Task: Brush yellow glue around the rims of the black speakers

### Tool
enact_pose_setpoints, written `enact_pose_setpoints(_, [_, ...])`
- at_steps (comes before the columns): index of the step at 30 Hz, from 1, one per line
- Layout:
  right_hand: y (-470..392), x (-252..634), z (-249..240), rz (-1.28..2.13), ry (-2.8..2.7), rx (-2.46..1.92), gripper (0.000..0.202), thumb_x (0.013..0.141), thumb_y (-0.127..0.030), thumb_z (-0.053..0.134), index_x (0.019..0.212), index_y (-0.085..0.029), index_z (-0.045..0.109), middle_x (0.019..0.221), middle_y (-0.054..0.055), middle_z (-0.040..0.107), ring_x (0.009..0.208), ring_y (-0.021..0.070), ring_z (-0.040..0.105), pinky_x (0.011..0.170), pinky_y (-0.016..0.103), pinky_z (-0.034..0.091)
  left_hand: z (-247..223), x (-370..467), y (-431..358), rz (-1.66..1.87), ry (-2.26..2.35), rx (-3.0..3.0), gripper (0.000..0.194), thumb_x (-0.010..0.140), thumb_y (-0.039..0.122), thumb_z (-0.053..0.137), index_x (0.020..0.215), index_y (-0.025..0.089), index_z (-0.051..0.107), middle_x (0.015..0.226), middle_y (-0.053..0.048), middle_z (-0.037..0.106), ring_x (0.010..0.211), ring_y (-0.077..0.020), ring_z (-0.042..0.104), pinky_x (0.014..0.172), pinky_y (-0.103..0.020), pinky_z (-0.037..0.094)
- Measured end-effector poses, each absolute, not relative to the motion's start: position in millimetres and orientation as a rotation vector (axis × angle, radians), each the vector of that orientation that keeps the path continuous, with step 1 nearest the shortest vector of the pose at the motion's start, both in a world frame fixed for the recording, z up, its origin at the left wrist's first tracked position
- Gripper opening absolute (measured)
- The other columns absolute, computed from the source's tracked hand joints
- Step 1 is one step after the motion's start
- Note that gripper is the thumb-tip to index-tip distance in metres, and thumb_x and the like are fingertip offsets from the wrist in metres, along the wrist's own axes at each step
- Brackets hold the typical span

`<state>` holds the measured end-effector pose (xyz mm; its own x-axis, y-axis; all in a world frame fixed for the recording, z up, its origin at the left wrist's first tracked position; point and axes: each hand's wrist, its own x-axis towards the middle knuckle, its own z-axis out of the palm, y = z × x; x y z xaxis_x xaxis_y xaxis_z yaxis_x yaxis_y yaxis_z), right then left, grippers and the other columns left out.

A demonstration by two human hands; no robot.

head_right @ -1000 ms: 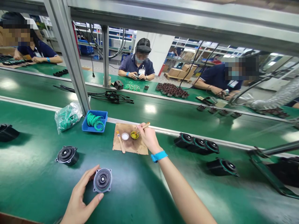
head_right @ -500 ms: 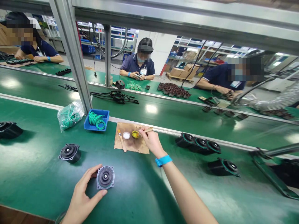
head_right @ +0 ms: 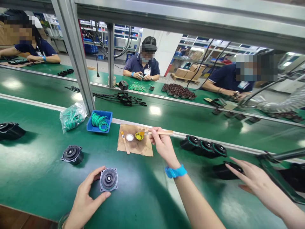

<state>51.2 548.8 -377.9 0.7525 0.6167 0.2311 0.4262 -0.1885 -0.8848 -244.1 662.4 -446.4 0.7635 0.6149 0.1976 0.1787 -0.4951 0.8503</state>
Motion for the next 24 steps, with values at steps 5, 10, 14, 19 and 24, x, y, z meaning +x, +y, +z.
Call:
enact_pose_setpoints(5, [533.8,-10.2,-364.8,0.748,-0.642,-1.437,0.044,0.085,-0.062,0.057,0.086,-0.018,0.054,0.061,-0.001,0.049,0.050,0.0094,0.044,0.048,0.023,0.037,-451.4,-243.8,661.8,0.590,0.630,2.037,0.064,0.075,0.023,0.074,0.133,0.023,0.047,0.125,-0.009,0.064,0.107,-0.0236,0.064,0.094,-0.038,0.053])
enact_pose_setpoints(10, [525.6,-50.4,-379.1,1.098,-0.640,-1.374,0.048,0.084,-0.062,0.060,0.082,-0.015,0.054,0.060,-0.002,0.051,0.050,0.0069,0.045,0.049,0.020,0.035,-452.0,-244.8,662.8,0.570,0.623,2.017,0.061,0.073,0.024,0.077,0.128,0.024,0.051,0.120,-0.007,0.066,0.106,-0.0227,0.065,0.094,-0.037,0.053])
enact_pose_setpoints(14, [526.4,-55.9,-386.2,1.135,-0.671,-1.434,0.051,0.085,-0.065,0.057,0.082,-0.015,0.052,0.061,-0.002,0.050,0.051,0.0069,0.045,0.050,0.020,0.036,-448.9,-244.7,663.1,0.558,0.628,2.002,0.058,0.073,0.024,0.078,0.125,0.023,0.053,0.119,-0.007,0.067,0.106,-0.0228,0.065,0.094,-0.036,0.053])
enact_pose_setpoints(19, [530.1,-54.3,-385.7,1.128,-0.702,-1.492,0.053,0.084,-0.068,0.055,0.081,-0.015,0.051,0.060,-0.002,0.048,0.050,0.0069,0.044,0.049,0.020,0.036,-446.2,-243.3,663.5,0.577,0.621,1.982,0.058,0.071,0.021,0.078,0.124,0.024,0.055,0.117,-0.005,0.068,0.104,-0.0216,0.066,0.093,-0.034,0.054])
enact_pose_setpoints(24, [535.3,-51.9,-385.9,1.053,-0.758,-1.534,0.052,0.085,-0.067,0.053,0.081,-0.015,0.051,0.062,-0.001,0.050,0.051,0.0071,0.045,0.050,0.020,0.037,-446.8,-243.1,664.4,0.584,0.605,1.965,0.056,0.070,0.019,0.079,0.121,0.024,0.057,0.116,-0.005,0.068,0.104,-0.0221,0.065,0.093,-0.035,0.054])
